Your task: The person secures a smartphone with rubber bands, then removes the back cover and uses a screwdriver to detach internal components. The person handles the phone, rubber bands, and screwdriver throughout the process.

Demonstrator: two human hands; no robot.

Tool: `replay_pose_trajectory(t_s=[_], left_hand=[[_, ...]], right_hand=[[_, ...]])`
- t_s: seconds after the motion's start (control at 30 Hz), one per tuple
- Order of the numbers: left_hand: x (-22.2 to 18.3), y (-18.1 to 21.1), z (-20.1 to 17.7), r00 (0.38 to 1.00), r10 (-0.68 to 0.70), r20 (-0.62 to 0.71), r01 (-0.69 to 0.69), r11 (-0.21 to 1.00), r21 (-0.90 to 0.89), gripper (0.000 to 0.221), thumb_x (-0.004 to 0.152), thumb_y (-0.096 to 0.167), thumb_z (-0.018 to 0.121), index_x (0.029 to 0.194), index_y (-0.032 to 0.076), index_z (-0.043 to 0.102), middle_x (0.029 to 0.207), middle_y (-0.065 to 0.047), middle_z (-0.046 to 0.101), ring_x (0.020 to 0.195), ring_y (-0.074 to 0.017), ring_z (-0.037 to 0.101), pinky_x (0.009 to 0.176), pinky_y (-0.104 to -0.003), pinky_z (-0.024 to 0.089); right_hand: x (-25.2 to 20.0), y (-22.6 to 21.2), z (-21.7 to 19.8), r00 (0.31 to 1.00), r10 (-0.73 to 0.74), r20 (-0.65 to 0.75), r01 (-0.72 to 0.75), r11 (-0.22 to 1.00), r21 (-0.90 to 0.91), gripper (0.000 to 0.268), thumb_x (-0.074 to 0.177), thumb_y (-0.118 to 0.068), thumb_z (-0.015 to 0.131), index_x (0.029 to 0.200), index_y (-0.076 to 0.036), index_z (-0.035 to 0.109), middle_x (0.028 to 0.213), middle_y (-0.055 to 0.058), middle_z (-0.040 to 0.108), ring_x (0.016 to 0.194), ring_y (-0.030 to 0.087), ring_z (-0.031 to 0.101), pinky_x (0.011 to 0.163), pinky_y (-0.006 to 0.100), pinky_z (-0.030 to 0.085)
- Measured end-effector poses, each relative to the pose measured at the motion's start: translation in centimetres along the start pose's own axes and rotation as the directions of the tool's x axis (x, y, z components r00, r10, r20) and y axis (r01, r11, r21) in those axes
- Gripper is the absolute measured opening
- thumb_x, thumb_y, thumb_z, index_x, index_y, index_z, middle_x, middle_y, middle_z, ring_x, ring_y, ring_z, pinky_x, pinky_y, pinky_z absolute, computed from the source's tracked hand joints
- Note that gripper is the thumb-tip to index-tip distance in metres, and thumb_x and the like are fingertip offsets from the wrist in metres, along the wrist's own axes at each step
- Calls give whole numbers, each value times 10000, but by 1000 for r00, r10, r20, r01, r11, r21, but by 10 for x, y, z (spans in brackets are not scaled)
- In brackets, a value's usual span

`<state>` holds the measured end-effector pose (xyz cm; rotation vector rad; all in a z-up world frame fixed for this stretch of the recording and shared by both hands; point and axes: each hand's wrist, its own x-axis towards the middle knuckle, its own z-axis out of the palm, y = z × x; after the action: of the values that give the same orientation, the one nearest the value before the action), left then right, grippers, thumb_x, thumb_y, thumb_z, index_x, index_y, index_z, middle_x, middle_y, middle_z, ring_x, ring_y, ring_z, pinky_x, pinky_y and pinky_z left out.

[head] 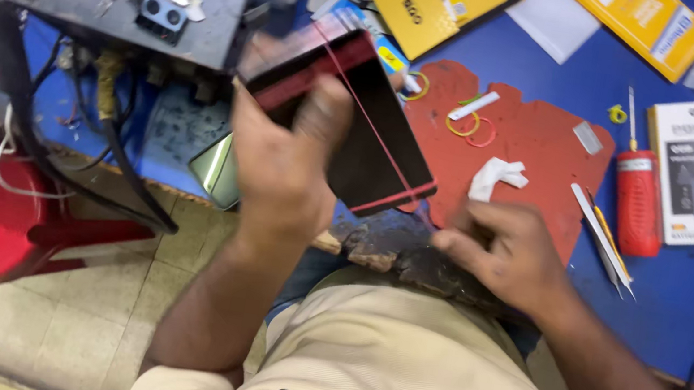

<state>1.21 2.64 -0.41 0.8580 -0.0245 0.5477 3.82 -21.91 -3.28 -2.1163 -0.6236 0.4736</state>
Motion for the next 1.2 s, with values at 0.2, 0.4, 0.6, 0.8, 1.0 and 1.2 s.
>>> replay_pose_trajectory(t_s=[0.2, 0.4, 0.6, 0.8, 1.0, 1.2], left_hand=[[30, 26, -9, 996, -86, -12, 69, 872, -485, 312, 1151, 220, 632, 1292, -22, 495, 1130, -154, 671, 1042, -288, 698, 938, -481, 623], [13, 10, 15, 980, -74, 187, 168, 812, -559, 352, 1154, 296, 610, 1321, -2, 526, 1221, -174, 680, 1009, -299, 741, 840, -437, 634], [1, 4, 20, 918, -3, 396, 132, 945, -300, 370, 1135, 158, 677, 1443, 107, 480, 1343, -161, 674, 1097, -245, 737, 945, -441, 630], [-13, -5, 8, 804, -304, 512, 277, 952, 132, 298, 1133, 62, 659, 1404, 51, 535, 1380, -149, 622, 1275, -198, 624, 1155, -344, 545], [-19, -16, 6, 736, -282, 616, 31, 923, 385, 281, 1103, 82, 673, 1371, 99, 589, 1516, -139, 529, 1440, -234, 505, 1222, -368, 447], [-19, -14, 9, 695, -322, 643, 30, 906, 421, 307, 1100, 158, 687, 1383, 118, 576, 1567, -143, 473, 1504, -267, 479, 1253, -376, 467]], right_hand=[[-50, 20, -4, 957, -83, -278, 247, 735, 632, 402, 1012, -329, 632, 691, -94, 576, 708, -30, 612, 592, 108, 526, 552, 297, 365], [-24, 4, 2, 985, 9, -174, 165, -372, 914, 307, 1059, -250, 605, 801, -83, 592, 820, 1, 654, 860, 169, 639, 608, 312, 520], [-5, -18, 1, 979, -179, 95, -100, -15, 995, 459, 1010, 33, 654, 1447, -12, 519, 1089, 162, 687, 699, 158, 720, 453, 215, 530], [3, -17, -12, 994, 26, 109, -110, 432, 895, 617, 873, 64, 730, 1443, 47, 493, 1117, 189, 693, 838, 258, 769, 519, 268, 584], [-1, -2, -22, 998, 60, -7, -18, 401, 916, 525, 889, -20, 816, 1371, 51, 621, 1098, 169, 714, 883, 227, 756, 686, 290, 606], [-2, 10, -27, 999, 5, -38, 32, 432, 901, 396, 910, -25, 832, 1254, 94, 677, 972, 172, 740, 794, 177, 725, 690, 290, 588]])
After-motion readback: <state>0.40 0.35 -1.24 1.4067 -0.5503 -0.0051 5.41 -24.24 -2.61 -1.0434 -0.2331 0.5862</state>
